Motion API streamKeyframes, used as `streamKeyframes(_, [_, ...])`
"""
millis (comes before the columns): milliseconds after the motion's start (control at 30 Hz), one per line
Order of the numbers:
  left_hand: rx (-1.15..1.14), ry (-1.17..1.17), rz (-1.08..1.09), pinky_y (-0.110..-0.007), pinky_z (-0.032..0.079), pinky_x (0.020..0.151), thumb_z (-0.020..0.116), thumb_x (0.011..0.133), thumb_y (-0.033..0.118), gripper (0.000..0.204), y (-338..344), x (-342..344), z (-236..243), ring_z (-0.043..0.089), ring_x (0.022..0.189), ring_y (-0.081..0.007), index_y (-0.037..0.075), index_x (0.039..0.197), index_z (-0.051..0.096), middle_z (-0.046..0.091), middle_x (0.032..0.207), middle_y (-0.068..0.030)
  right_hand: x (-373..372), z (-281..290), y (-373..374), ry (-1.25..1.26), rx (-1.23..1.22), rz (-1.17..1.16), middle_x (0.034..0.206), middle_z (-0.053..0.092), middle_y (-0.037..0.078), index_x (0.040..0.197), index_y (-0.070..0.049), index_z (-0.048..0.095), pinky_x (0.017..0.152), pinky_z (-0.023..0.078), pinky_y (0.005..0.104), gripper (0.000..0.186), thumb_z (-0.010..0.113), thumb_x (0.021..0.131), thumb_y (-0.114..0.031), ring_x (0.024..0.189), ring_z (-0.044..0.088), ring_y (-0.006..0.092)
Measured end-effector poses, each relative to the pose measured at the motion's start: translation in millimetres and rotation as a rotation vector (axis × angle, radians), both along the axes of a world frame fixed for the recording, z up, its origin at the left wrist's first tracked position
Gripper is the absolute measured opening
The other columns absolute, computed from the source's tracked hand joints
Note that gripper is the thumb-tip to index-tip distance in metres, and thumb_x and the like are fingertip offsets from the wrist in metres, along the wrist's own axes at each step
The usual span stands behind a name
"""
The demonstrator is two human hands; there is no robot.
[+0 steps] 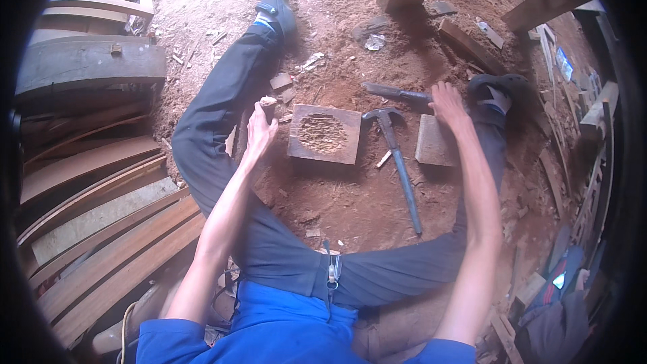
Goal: The person sits on the ground and uses a hammer and chisel to carve a small wooden block placed on a larger wooden base. The person repeatedly strikes the chisel to remove wood shavings and occasionally repositions the block.
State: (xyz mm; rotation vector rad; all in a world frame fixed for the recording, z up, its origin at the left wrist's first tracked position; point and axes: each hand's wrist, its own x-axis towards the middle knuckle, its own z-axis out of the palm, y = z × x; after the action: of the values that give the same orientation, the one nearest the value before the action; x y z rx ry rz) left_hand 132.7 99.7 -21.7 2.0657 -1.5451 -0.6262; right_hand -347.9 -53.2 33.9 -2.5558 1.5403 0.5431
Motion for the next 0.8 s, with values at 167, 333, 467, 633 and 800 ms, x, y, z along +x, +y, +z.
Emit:
streamKeyframes(167, [-0.117, -0.24, -0.063, -0.051, 0.045, 0.087, 0.066, 0.081, 0.014, 0.066, 5, 7, -14, 0.052, 0.101, -0.0437, -0.006, 0.136, 0.034, 0.05, 0.11, -0.0285, 6, 71, -3, -0.103, 0.143, -0.024, 0.102, 0.056, 0.026, 0.105, 0.002, 0.047, 0.08, 0.047, 0.0536, 0.032, 0.056, 0.094, -0.026, 0.091, 0.059, 0.0447])
streamKeyframes(333, [-0.017, -0.37, 0.003, -0.05, 0.046, 0.084, 0.064, 0.081, 0.014, 0.057, 4, -13, 14, 0.051, 0.101, -0.0399, -0.002, 0.131, 0.042, 0.048, 0.108, -0.0261, 21, 123, 85, -0.255, 0.281, -0.389, 0.092, 0.063, 0.026, 0.105, 0.0, 0.049, 0.078, 0.045, 0.0546, 0.037, 0.048, 0.099, -0.036, 0.088, 0.061, 0.0449])
streamKeyframes(467, [0.37, 0.291, 0.02, -0.052, 0.048, 0.084, 0.051, 0.091, 0.02, 0.044, 20, -39, 39, 0.06, 0.096, -0.045, -0.008, 0.125, 0.047, 0.058, 0.101, -0.0329, 54, 128, 193, -0.534, 0.44, -0.752, 0.071, 0.057, 0.005, 0.102, -0.003, 0.05, 0.053, 0.049, 0.0304, 0.029, 0.051, 0.1, -0.032, 0.061, 0.062, 0.0139])
streamKeyframes(633, [0.204, 0.147, -0.023, -0.052, 0.046, 0.09, 0.049, 0.092, 0.022, 0.044, 54, -68, 36, 0.06, 0.099, -0.0442, -0.008, 0.125, 0.05, 0.062, 0.101, -0.0311, 111, 128, 295, -0.741, 0.417, -0.876, 0.086, 0.065, 0.014, 0.106, -0.002, 0.056, 0.069, 0.05, 0.0395, 0.033, 0.058, 0.096, -0.033, 0.076, 0.065, 0.0244])
streamKeyframes(800, [0.441, 0.529, 0.222, -0.045, 0.048, 0.092, 0.053, 0.089, 0.021, 0.05, 85, -101, 6, 0.062, 0.105, -0.0389, -0.005, 0.132, 0.048, 0.063, 0.112, -0.0298, 159, 119, 320, -0.77, 0.436, -0.963, 0.089, 0.067, 0.017, 0.109, 0.002, 0.053, 0.074, 0.051, 0.0423, 0.032, 0.062, 0.092, -0.023, 0.081, 0.066, 0.0286])
